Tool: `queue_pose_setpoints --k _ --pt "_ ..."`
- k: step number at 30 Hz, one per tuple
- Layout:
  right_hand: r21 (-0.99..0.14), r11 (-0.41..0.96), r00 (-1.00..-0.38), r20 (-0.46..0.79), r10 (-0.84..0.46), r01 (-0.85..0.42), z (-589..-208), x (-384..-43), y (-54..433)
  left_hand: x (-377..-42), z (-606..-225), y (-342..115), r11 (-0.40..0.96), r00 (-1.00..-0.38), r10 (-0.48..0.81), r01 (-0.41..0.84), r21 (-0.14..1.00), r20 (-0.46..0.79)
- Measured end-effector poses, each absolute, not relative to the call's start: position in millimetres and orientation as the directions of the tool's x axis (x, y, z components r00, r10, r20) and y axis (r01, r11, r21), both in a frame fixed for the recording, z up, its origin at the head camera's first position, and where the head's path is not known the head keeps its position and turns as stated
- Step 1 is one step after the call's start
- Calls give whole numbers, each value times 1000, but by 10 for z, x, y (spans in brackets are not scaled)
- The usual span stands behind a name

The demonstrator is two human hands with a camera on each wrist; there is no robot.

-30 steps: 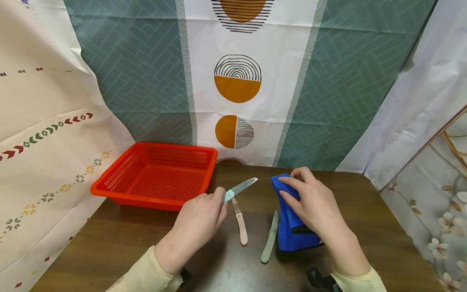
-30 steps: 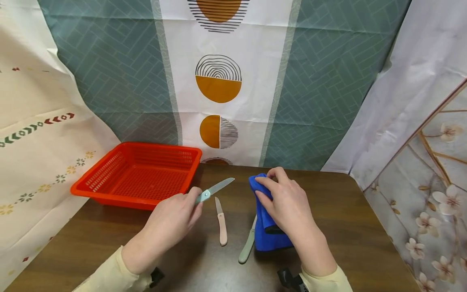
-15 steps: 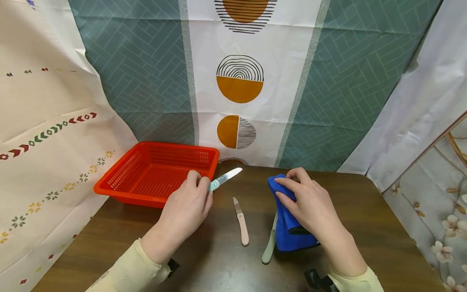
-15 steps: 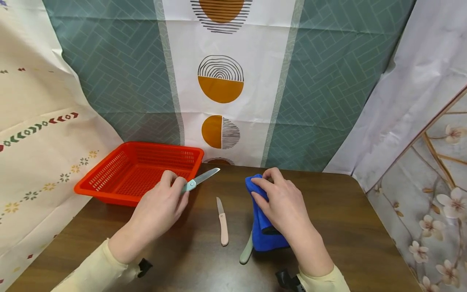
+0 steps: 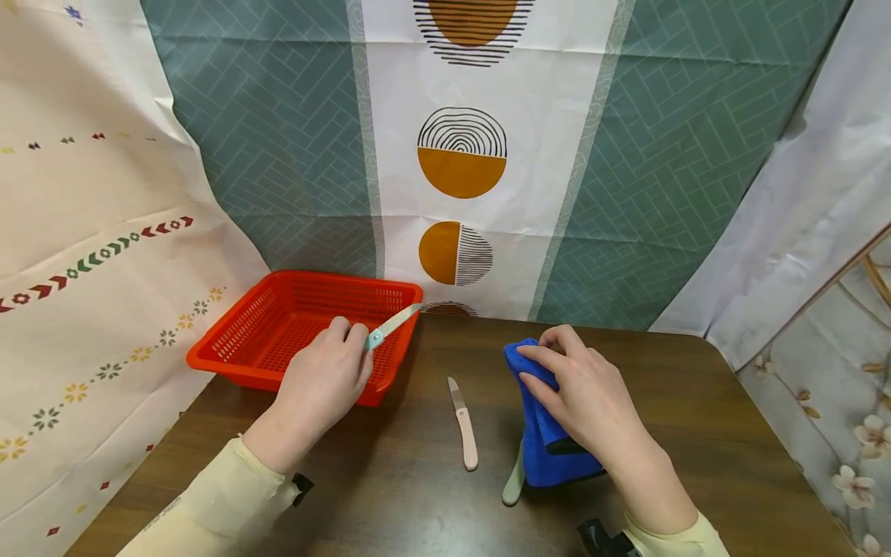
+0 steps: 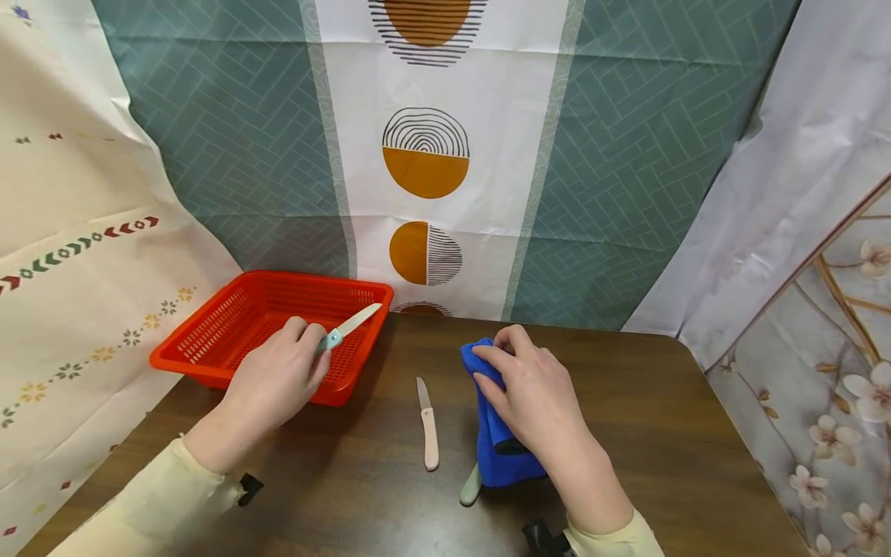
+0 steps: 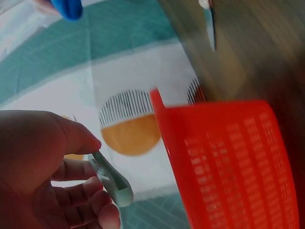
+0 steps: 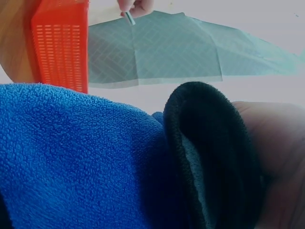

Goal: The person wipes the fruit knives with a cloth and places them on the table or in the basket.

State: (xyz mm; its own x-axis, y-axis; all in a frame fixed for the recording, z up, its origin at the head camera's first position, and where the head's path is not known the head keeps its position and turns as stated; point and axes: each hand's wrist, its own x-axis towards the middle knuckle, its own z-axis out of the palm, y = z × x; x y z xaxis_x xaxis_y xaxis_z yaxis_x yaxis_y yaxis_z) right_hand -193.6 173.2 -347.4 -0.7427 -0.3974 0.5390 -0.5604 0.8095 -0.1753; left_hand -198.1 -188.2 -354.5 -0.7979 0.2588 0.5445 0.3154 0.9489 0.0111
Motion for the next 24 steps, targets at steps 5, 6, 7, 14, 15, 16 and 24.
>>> queue_pose_setpoints --k 5,6,7,14,15,16,24 --pt "-170 813 -744 537 -398 -557 -3461 -1921 1734 -2074 -3565 -2084 961 -817 224 277 20 531" --pt "-170 814 -745 536 -397 -556 -3460 -1918 1735 -2097 -3569 -2130 963 -820 218 269 21 529" --pt "-171 814 -745 537 -396 -555 -3458 -1916 1737 -2123 -3574 -2178 965 -824 211 261 21 526" --pt "-177 815 -749 535 -391 -552 -3451 -1897 1744 -2268 -3612 -2514 980 -869 154 196 41 470" --pt "-177 816 -750 535 -390 -551 -3450 -1893 1745 -2289 -3613 -2550 981 -874 149 189 41 463" --pt "-177 817 -751 535 -389 -549 -3449 -1890 1746 -2309 -3611 -2581 982 -879 146 185 43 453" --pt "-165 810 -739 540 -403 -563 -3442 -1869 1718 -2477 -3603 -2750 989 -913 120 145 34 390"
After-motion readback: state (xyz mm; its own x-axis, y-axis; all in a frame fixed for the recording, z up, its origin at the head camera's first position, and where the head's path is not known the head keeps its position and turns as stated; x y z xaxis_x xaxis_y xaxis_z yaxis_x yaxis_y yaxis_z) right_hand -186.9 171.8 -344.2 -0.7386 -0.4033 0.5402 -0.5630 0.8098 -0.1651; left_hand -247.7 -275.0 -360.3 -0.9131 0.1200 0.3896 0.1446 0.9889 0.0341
